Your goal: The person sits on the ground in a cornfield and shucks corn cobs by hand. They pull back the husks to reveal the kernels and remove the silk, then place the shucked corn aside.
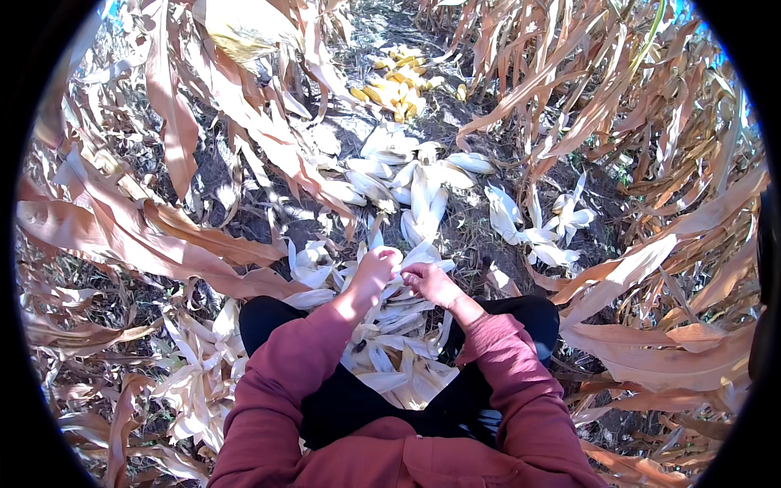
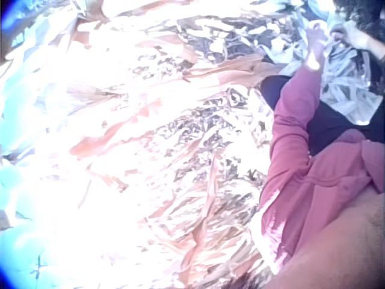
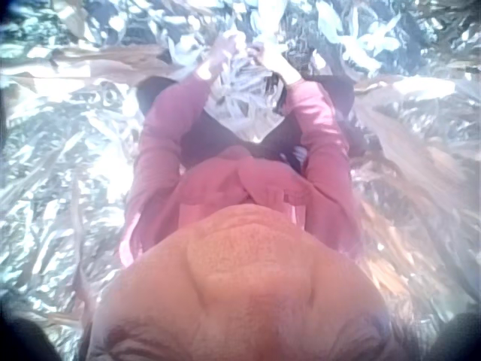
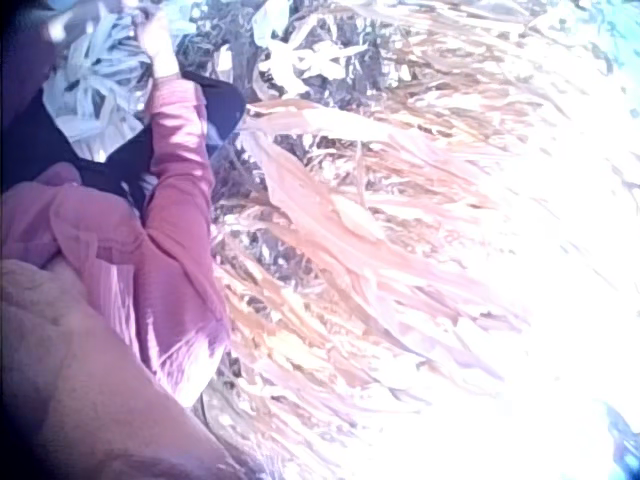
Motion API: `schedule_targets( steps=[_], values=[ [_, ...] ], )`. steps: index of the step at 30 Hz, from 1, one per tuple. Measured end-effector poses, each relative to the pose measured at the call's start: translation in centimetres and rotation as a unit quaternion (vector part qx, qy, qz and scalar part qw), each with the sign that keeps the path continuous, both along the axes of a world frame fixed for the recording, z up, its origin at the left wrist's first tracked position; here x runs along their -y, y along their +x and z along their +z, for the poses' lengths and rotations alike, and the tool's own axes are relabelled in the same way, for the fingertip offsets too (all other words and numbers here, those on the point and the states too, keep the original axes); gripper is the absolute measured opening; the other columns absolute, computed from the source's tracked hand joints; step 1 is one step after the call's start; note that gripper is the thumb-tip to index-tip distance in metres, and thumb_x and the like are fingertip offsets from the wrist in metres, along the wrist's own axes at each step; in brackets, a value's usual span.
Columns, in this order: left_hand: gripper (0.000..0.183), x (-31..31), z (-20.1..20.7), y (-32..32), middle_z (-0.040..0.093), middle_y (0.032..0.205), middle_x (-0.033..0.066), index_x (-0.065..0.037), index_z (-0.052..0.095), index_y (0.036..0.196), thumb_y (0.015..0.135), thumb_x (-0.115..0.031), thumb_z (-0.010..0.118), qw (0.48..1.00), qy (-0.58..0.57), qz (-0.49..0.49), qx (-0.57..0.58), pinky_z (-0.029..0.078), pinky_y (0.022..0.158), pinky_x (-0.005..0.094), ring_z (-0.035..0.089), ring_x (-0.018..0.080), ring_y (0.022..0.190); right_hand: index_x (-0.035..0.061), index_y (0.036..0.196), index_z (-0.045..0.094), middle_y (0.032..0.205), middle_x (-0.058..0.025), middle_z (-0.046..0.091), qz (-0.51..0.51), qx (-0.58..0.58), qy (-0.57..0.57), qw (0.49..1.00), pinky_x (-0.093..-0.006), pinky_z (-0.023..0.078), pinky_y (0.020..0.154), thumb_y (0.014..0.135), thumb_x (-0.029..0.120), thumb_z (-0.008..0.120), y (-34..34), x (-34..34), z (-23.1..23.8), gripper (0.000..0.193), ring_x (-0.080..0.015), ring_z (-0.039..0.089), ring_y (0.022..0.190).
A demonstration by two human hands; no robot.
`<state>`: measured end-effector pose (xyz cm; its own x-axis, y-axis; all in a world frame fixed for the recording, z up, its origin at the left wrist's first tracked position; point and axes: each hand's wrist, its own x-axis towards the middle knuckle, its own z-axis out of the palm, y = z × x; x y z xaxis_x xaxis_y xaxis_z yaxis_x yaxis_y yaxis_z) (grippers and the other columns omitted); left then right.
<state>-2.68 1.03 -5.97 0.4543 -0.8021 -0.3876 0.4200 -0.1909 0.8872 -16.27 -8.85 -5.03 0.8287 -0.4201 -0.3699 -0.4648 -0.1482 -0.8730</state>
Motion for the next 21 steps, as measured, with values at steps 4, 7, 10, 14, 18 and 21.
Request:
schedule_targets(
  steps=[4, 7, 10, 14, 18, 21],
  values=[
    [0.025, 0.5, 0.1, -0.3, 0.057, 0.087, 0.0017, -0.002, 0.054, 0.104, 0.087, -0.019, 0.058, 0.999, -0.017, -0.018, -0.026, 0.046, 0.067, 0.0246, 0.056, 0.0092, 0.072, 0.0077, 0.112, 0.062, 0.089, -0.0097, 0.068, 0.104, 0.004, -0.191, 0.976, -0.0313, 0.051, 0.071, 0.089, 0.024, 0.058, -0.6, 0.2, 0.1, 0.028, -0.0205, 0.066, 0.079],
    [0.022, 0.5, -0.4, 0.2, 0.058, 0.093, 0.0045, -0.003, 0.054, 0.104, 0.088, -0.019, 0.056, 1.000, 0.012, -0.007, -0.004, 0.048, 0.071, 0.0277, 0.061, 0.0153, 0.079, 0.0085, 0.112, 0.060, 0.089, -0.0129, 0.068, 0.100, 0.032, -0.227, 0.968, -0.0355, 0.050, 0.075, 0.088, 0.024, 0.058, -0.7, -0.4, 4.6, 0.029, -0.0269, 0.065, 0.085],
    [0.021, 0.5, 0.2, 0.2, 0.059, 0.093, 0.0039, -0.004, 0.054, 0.105, 0.087, -0.016, 0.056, 0.999, 0.028, -0.022, -0.024, 0.048, 0.069, 0.0254, 0.060, 0.0126, 0.079, 0.0033, 0.108, 0.060, 0.086, -0.0171, 0.066, 0.094, 0.068, -0.246, 0.962, -0.0377, 0.050, 0.072, 0.087, 0.022, 0.059, -1.0, 0.8, 5.9, 0.029, -0.0300, 0.065, 0.081],
    [0.020, 0.7, 0.9, -0.9, 0.061, 0.095, 0.0039, -0.003, 0.054, 0.106, 0.088, -0.012, 0.052, 0.999, 0.016, -0.038, -0.028, 0.047, 0.069, 0.0235, 0.059, 0.0101, 0.080, 0.0023, 0.103, 0.061, 0.083, -0.0193, 0.065, 0.129, 0.068, -0.291, 0.945, -0.0399, 0.050, 0.071, 0.086, 0.024, 0.060, -0.9, 1.7, 7.2, 0.028, -0.0339, 0.064, 0.079],
    [0.021, 0.7, 1.6, -1.8, 0.062, 0.098, 0.0050, -0.002, 0.054, 0.108, 0.090, -0.009, 0.047, 0.997, 0.025, -0.035, -0.060, 0.048, 0.070, 0.0234, 0.059, 0.0100, 0.080, -0.0001, 0.096, 0.060, 0.084, -0.0202, 0.065, 0.181, 0.006, -0.316, 0.931, -0.0415, 0.050, 0.071, 0.084, 0.023, 0.060, 0.2, 1.7, 7.7, 0.026, -0.0358, 0.063, 0.080],
    [0.019, 1.0, 0.7, -2.2, 0.061, 0.094, 0.0065, 0.000, 0.054, 0.105, 0.088, -0.010, 0.051, 0.993, 0.006, -0.031, -0.115, 0.049, 0.069, 0.0253, 0.059, 0.0117, 0.080, -0.0022, 0.089, 0.059, 0.084, -0.0185, 0.065, 0.203, -0.022, -0.390, 0.898, -0.0396, 0.052, 0.071, 0.080, 0.017, 0.058, 0.7, 0.8, 6.6, 0.022, -0.0331, 0.064, 0.078]
  ],
)
